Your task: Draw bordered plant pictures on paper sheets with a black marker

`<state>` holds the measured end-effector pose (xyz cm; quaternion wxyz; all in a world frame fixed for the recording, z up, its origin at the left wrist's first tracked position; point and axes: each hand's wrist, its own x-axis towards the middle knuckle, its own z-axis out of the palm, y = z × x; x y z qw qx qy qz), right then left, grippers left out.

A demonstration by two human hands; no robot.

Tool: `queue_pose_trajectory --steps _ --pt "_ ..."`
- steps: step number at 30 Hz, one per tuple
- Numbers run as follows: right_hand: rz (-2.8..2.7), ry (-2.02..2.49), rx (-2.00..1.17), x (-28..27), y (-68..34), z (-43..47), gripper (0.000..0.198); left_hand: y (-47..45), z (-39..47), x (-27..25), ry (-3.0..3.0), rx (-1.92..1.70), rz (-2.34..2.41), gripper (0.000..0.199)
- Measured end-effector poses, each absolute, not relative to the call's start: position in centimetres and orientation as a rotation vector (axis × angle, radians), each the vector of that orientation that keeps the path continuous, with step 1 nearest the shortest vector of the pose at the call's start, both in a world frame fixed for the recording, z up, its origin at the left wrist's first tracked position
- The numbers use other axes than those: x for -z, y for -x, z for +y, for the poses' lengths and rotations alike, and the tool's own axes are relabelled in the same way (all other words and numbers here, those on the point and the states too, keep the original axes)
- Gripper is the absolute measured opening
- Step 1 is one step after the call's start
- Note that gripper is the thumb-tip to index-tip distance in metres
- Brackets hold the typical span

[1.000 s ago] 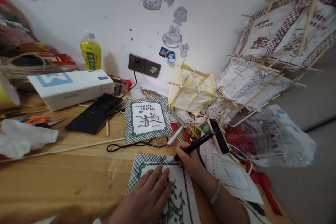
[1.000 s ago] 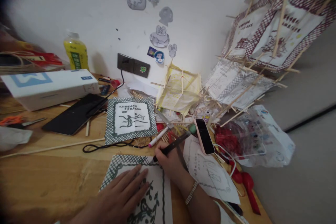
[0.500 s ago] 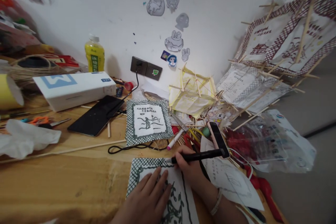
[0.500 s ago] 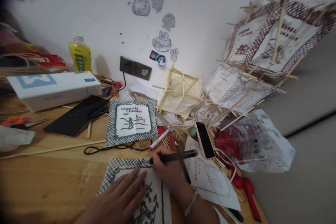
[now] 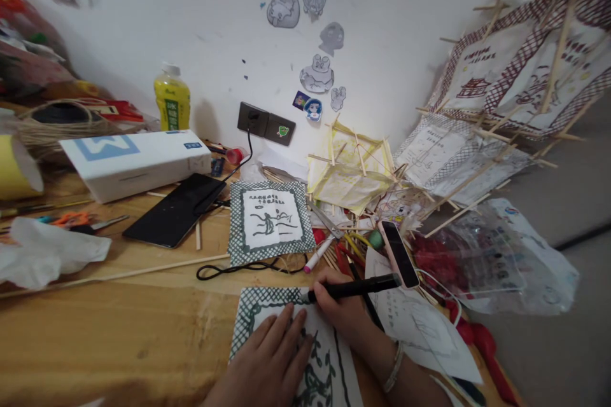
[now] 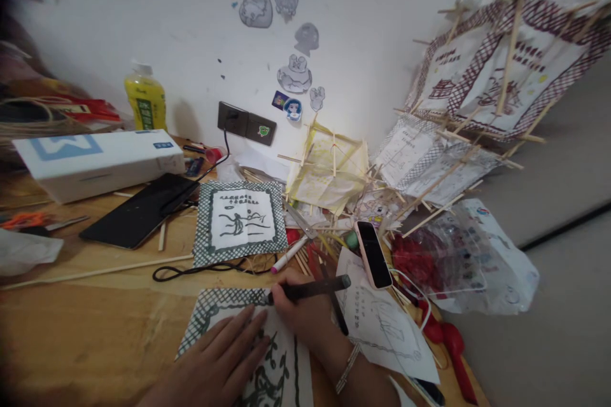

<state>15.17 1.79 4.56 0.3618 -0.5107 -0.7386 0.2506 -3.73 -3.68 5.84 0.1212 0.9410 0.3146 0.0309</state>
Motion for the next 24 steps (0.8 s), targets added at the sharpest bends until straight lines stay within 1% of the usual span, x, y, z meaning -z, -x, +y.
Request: queue_pose_trajectory --steps 3,7,13,16,22,24 --pt "-1.835 1.333 -0.677 -4.5 -15.3 2.0 0.02 3.6 -3.7 -6.3 -2.727 -0.05 0.916 0.055" --pt "-1.77 1.341 -0.683 -4.0 -15.5 2.2 0.022 3.5 -3.6 -6.6 -2.683 0.002 0.917 0.064" --pt "-1.682 1.312 -0.741 -3.4 -16.0 2.2 0.022 3.5 -3.5 -6.8 -2.707 0.002 0.916 0.061" --pt "-1.755 1.303 -0.784 -3.7 -15.9 1.9 0.022 3.6 -3.5 -6.5 -2.704 -0.038 0.905 0.059" --pt "-1.853 1.32 -0.741 -4.5 -15.5 1.7 0.019 3.9 -3.7 -5.5 -2.702 -0.165 0.878 0.052" --pt "-1.858 1.324 -0.73 -4.5 -15.4 1.6 0.019 4.0 -3.7 -5.4 -2.69 -0.168 0.883 0.054"
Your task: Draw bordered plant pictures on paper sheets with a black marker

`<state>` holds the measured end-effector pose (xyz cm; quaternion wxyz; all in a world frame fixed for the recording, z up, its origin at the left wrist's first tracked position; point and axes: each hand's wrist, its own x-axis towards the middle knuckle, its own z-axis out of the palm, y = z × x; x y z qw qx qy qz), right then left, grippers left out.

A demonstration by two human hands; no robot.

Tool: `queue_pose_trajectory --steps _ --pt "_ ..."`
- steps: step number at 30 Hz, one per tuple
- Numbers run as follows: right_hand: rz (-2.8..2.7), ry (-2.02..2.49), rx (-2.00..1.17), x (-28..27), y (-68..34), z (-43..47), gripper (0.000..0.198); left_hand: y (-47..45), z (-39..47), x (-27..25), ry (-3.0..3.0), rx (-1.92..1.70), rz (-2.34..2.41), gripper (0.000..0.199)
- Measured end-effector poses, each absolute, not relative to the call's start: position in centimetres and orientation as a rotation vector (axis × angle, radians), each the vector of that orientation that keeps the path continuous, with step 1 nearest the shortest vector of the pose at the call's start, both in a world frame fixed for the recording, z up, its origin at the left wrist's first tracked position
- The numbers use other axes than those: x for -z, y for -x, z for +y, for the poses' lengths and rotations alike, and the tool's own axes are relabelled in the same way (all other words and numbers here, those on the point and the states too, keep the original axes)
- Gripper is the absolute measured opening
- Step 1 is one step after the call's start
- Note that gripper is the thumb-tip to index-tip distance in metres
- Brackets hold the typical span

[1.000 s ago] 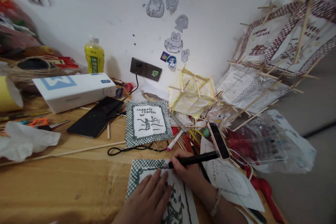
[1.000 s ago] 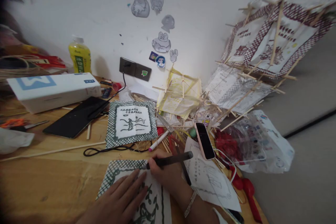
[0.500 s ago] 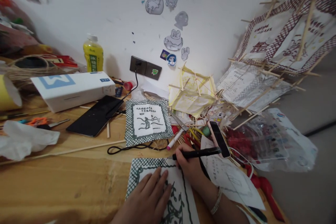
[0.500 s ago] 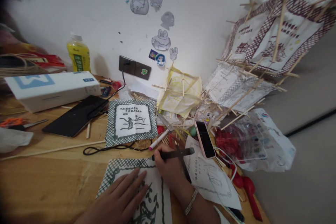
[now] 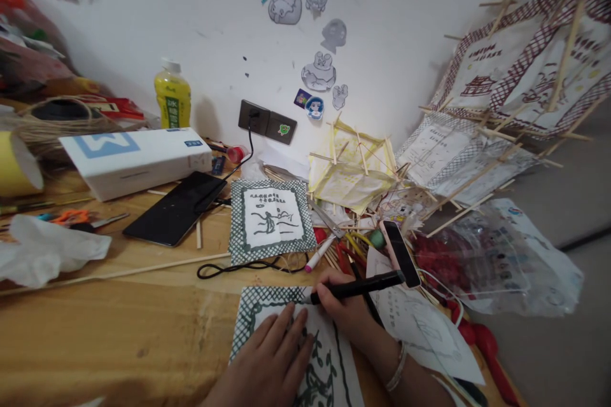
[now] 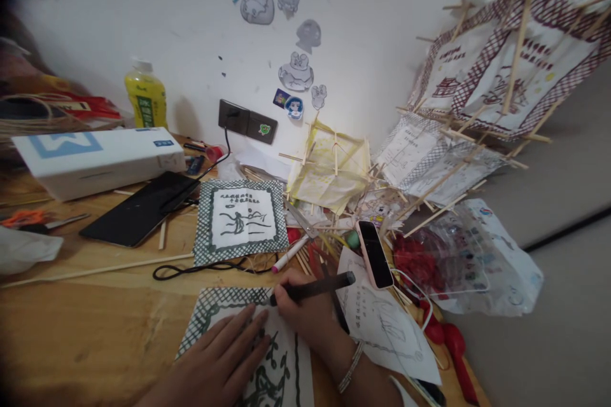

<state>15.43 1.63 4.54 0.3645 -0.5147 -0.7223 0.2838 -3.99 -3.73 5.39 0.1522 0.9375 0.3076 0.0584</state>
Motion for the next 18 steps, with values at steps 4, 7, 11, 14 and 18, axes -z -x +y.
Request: queue_pose_trajectory --steps 4,7,11,14,18 --pt "-1.855 1.327 -0.69 -4.4 -15.6 1.7 0.019 4.1 -3.9 -5.3 -2.683 -0.138 0.905 0.066" --pt "-1.792 1.342 -0.694 -3.8 -16.0 2.2 0.02 4.0 -3.9 -5.1 -2.693 -0.135 0.904 0.067" --pt "-1.697 1.346 -0.654 -3.2 -16.4 2.7 0.021 3.9 -3.8 -5.2 -2.695 -0.116 0.899 0.067" --pt "-1.647 1.319 -0.714 -3.3 -16.3 2.5 0.022 3.9 -3.7 -5.6 -2.706 -0.101 0.896 0.064" --pt "-1.729 1.311 -0.789 -4.0 -16.1 1.9 0.022 3.9 -3.7 -5.7 -2.727 -0.137 0.888 0.056"
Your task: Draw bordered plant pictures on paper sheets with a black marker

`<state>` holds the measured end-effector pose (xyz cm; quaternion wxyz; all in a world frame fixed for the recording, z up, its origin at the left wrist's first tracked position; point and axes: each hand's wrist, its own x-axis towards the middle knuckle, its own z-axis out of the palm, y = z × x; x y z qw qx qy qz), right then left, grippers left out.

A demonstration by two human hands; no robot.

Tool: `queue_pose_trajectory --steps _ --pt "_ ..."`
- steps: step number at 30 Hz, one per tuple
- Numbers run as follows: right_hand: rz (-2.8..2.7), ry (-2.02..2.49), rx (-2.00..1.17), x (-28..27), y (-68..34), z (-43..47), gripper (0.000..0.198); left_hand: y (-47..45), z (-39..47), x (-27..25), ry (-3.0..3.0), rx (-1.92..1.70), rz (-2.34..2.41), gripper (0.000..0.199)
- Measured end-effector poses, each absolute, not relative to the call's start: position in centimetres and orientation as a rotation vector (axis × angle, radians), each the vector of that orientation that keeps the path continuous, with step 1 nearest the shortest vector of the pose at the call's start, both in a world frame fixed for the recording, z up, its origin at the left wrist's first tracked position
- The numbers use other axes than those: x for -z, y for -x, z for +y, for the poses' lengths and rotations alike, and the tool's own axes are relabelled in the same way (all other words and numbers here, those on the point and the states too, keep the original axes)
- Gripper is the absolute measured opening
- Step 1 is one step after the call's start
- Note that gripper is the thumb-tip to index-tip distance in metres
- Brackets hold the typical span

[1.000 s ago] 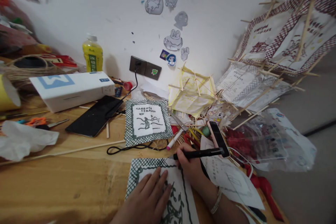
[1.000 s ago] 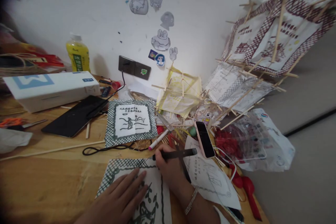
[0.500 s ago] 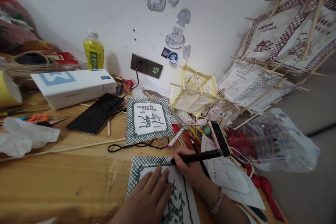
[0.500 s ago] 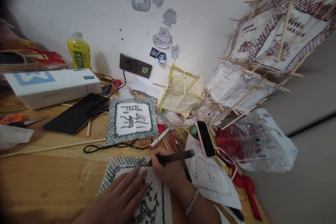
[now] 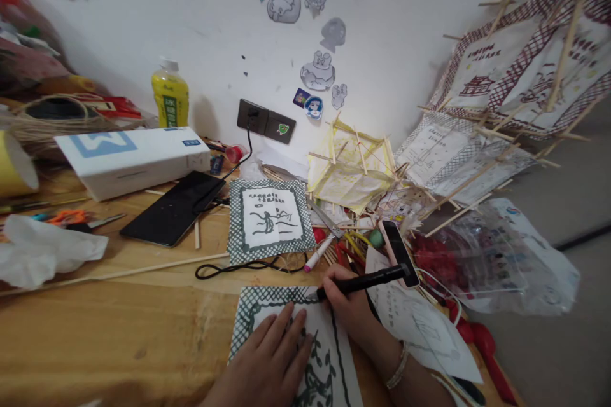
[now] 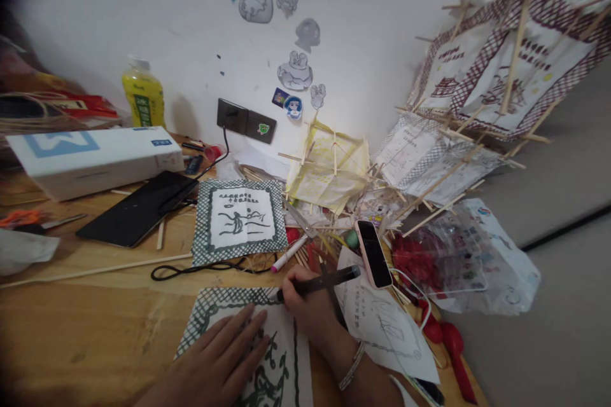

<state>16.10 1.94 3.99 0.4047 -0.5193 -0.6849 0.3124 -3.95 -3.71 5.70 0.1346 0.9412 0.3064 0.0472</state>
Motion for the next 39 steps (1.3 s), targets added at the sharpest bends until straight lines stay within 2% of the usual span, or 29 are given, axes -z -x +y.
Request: queue_pose_trajectory --steps 5,11,16,24,35,39 --pt "-1.856 1.273 -0.713 -4.5 -15.9 1.7 0.02 4.0 -3.7 -5.0 -2.7 -0.164 0.893 0.063" --pt "-1.849 1.324 -0.694 -4.2 -16.2 2.2 0.02 4.2 -3.8 -4.6 -2.728 -0.214 0.895 0.05" --pt "-1.69 1.348 -0.678 -4.0 -16.3 2.6 0.022 4.1 -3.8 -5.2 -2.722 -0.158 0.884 0.062" --pt "-1.602 1.274 -0.95 -4.1 -16.1 2.4 0.024 3.8 -3.8 -5.6 -2.678 -0.129 0.895 0.065" --pt "-1.785 1.271 -0.884 -4.2 -16.4 2.7 0.015 3.9 -3.9 -6.1 -2.705 -0.091 0.909 0.066" --pt "-1.76 1.278 -0.899 -4.1 -16.4 2.7 0.019 4.0 -3.9 -5.9 -2.713 -0.097 0.907 0.064"
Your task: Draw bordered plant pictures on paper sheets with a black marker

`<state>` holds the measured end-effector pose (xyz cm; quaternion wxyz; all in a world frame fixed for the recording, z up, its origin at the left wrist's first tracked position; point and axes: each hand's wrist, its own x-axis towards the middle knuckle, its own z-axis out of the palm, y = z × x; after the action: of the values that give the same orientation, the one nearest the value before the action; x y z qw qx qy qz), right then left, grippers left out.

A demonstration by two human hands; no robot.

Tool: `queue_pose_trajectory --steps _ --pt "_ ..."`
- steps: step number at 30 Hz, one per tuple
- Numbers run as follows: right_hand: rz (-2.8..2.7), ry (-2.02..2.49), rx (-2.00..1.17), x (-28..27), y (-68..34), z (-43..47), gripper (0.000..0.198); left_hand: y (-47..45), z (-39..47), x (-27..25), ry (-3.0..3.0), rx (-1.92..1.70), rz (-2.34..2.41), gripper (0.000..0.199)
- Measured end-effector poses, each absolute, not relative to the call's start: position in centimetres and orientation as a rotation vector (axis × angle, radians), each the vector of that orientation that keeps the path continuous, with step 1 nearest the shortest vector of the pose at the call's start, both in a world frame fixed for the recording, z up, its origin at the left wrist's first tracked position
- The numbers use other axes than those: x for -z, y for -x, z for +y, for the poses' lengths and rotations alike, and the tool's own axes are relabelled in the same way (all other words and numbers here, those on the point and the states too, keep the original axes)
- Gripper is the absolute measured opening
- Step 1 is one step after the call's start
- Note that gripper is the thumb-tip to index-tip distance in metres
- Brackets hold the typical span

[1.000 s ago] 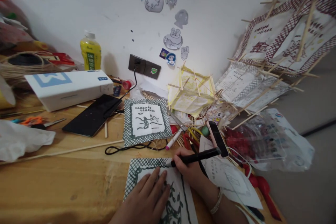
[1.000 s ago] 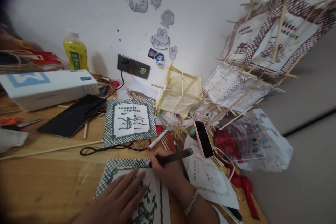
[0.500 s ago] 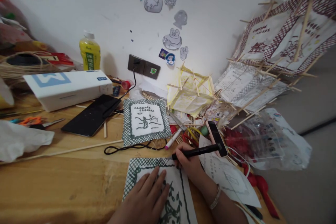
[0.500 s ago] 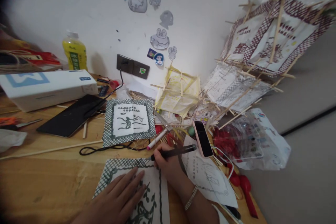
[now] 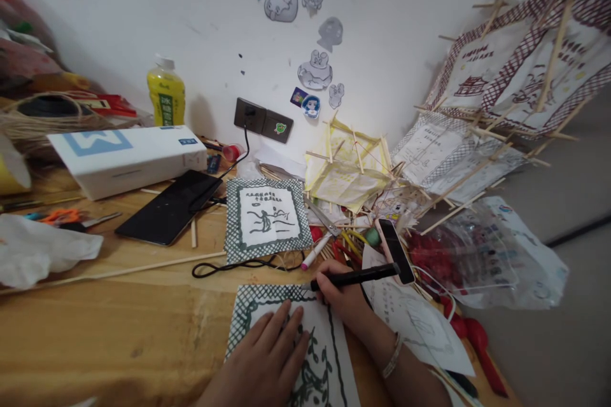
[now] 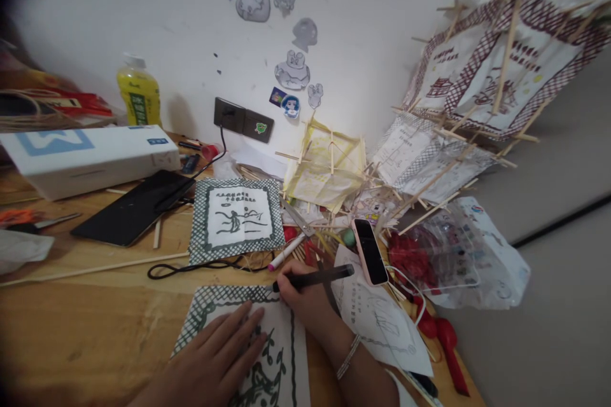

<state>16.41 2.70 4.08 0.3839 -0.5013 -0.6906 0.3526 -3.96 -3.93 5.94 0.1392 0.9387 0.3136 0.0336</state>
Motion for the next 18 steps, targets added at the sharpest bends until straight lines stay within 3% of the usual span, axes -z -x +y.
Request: queue_pose_trajectory --steps 18 --pt "-1.545 1.279 -0.987 -3.45 -16.62 2.86 0.02 3.91 -3.83 -6.3 -2.679 -0.087 0.905 0.067"
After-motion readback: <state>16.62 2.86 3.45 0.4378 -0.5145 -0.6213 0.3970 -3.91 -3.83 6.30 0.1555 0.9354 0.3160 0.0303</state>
